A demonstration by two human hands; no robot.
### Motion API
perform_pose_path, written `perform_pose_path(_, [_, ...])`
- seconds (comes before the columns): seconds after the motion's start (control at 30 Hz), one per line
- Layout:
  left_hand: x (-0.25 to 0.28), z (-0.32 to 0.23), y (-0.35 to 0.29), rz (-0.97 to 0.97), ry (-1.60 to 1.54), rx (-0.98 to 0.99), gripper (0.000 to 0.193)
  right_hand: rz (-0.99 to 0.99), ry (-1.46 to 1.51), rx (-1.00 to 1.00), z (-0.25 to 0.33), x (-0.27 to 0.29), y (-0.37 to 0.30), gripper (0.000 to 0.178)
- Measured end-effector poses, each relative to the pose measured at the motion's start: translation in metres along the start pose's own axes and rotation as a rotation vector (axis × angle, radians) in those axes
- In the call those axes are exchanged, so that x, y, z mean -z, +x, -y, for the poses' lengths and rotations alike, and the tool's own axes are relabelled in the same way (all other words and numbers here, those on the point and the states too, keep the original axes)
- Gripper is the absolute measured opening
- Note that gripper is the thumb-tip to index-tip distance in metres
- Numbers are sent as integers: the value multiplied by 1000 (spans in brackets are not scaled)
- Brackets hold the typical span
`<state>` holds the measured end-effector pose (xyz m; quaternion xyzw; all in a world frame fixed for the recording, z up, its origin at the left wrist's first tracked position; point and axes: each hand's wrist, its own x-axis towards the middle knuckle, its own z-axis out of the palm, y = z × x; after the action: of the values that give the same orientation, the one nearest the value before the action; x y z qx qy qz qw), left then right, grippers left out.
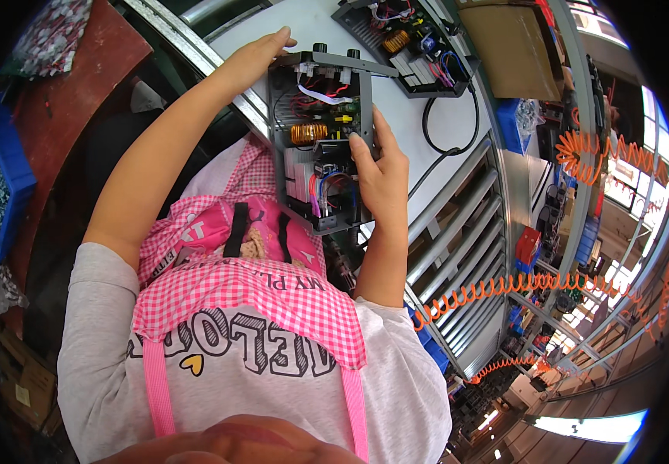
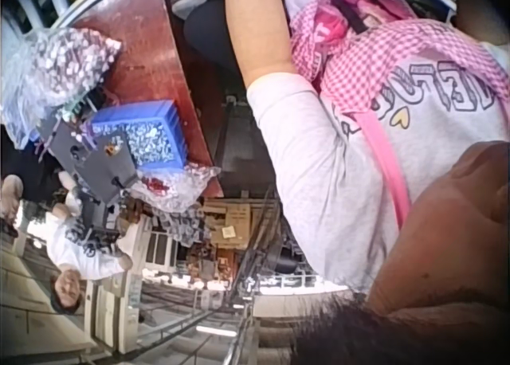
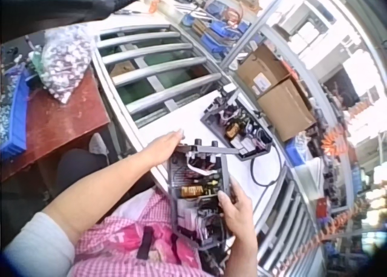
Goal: Assembling the internal components and housing of a portable welding machine on an industrial production line.
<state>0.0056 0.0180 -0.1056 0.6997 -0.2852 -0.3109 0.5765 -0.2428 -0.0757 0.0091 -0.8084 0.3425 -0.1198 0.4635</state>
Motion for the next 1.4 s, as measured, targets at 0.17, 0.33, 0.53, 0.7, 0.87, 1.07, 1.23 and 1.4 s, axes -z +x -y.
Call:
perform_pose_path(0.17, [-7, 10, 2, 73, 56, -20, 79, 10, 81, -43, -1, 13, -2, 54])
perform_pose_path(0.33, [-18, 0, -9, 105, -107, 27, 70, 26, 87, -7, -15, 30, 2, 54])
perform_pose_path(0.53, [-9, -16, -19, 94, 28, -72, 64, -3, 196, -39, -23, 40, 4, 53])
perform_pose_path(0.7, [-3, -27, -26, 64, 139, -84, 64, 33, 282, -65, -28, 48, 9, 53])
perform_pose_path(0.87, [2, -38, -24, 74, 168, -63, 69, 64, 281, -69, -29, 52, 12, 52])
perform_pose_path(1.07, [4, -44, -27, 70, 188, -40, 67, 103, 309, -47, -30, 54, 15, 51])
perform_pose_path(1.23, [3, -41, -29, 66, 149, -102, 62, 148, 366, -36, -47, 64, 26, 52])
perform_pose_path(1.4, [-3, -56, -39, 83, -66, -82, 46, 201, 527, -107, -54, 76, 32, 53])
